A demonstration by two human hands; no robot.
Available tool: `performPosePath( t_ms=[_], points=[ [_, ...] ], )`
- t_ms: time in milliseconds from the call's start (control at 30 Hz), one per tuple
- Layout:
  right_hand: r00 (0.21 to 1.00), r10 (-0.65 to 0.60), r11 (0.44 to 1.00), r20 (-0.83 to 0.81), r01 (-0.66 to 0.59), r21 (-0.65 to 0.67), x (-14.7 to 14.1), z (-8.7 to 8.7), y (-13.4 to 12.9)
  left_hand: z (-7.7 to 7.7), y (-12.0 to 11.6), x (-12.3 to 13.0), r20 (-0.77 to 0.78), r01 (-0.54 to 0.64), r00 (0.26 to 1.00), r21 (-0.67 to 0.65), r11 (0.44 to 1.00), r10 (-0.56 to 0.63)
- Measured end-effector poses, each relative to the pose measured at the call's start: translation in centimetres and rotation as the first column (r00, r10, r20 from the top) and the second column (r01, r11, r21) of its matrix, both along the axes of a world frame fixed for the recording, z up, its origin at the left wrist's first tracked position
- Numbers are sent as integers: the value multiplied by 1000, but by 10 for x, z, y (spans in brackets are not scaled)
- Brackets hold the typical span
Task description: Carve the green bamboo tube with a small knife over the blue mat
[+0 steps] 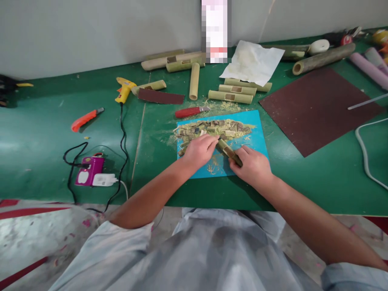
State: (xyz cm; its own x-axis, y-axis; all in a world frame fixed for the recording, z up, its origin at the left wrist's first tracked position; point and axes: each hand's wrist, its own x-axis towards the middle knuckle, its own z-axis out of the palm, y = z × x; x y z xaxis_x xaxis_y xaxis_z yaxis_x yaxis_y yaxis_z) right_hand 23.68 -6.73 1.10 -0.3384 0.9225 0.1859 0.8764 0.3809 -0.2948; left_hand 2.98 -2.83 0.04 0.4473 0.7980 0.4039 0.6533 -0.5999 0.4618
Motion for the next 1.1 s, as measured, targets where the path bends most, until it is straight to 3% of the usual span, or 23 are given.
performPosePath(
  t_ms=[133,267,367,500,600,1100],
  points=[
    [1000,9,1000,-2,-9,4,1,-1,0,0,-2,-1,0,43,999,1,999,-43],
    [1000,-4,1000,-11,4,17,1,-2,-1,-1,-2,-3,3,-11,1000,29,1000,11],
    [1000,-4,1000,-10,4,16,1,-1,-1,-3,-3,-4,-24,49,999,14,999,-49],
    [1000,-8,1000,-6,8,10,1,0,-1,-3,-6,-3,-15,16,1000,25,1000,-16],
    [1000,-7,1000,-3,7,3,1,0,-1,-2,-8,0,-59,61,996,17,998,-60],
    [1000,-24,998,12,25,-51,1,1,-1,1,-10,3,-41,21,999,62,998,-18]
  ],
)
